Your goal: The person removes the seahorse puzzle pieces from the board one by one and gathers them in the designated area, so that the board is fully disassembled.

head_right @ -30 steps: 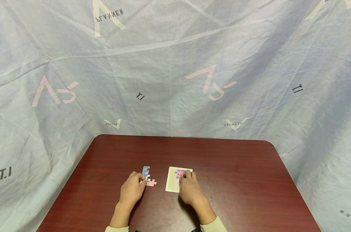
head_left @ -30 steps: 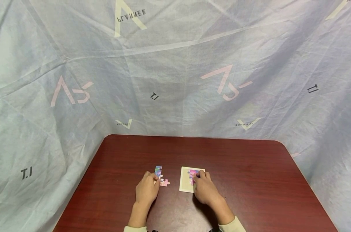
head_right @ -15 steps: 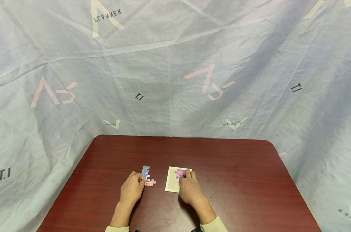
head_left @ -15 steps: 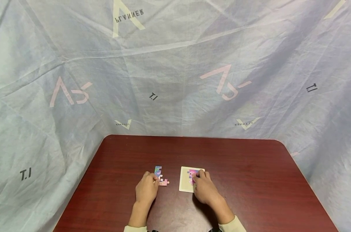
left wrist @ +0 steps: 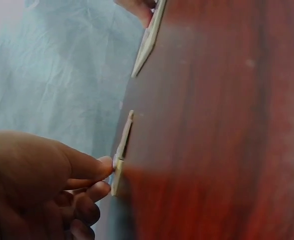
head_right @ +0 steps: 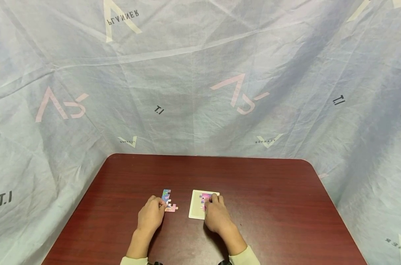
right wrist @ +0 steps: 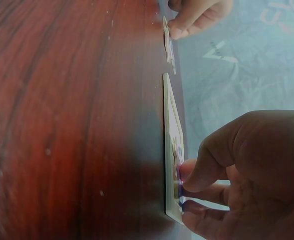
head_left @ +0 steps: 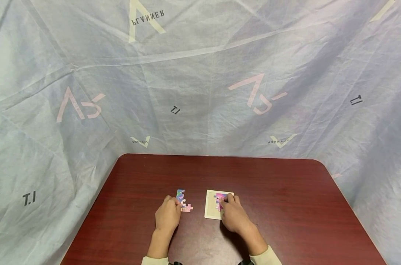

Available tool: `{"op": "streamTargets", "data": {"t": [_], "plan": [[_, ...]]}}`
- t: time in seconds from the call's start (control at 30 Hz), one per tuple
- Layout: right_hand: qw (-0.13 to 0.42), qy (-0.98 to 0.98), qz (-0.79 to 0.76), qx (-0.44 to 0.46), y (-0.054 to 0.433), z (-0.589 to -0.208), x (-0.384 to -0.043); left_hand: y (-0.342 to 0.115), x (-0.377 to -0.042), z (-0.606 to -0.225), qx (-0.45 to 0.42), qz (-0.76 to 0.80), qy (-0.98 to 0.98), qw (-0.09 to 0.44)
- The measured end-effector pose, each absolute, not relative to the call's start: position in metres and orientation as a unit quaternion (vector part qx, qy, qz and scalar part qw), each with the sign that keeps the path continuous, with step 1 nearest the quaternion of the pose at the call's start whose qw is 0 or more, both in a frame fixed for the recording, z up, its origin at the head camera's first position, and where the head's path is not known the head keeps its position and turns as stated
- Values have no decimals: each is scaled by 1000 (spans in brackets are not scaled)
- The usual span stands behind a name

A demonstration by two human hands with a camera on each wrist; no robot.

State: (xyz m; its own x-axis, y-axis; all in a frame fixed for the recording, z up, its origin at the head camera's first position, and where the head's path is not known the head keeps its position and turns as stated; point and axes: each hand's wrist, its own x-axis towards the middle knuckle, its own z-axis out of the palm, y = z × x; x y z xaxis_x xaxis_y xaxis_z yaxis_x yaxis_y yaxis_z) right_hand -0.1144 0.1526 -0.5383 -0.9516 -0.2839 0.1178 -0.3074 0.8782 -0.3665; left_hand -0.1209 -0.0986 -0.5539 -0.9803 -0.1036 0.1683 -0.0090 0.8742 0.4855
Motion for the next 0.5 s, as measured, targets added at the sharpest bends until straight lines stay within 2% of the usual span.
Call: {"op": "streamTargets", "data": {"t": [0.5], "plan": [[28, -968, 201, 149, 153, -537, -114, -99, -117, -551, 23, -258, -960, 104]]}}
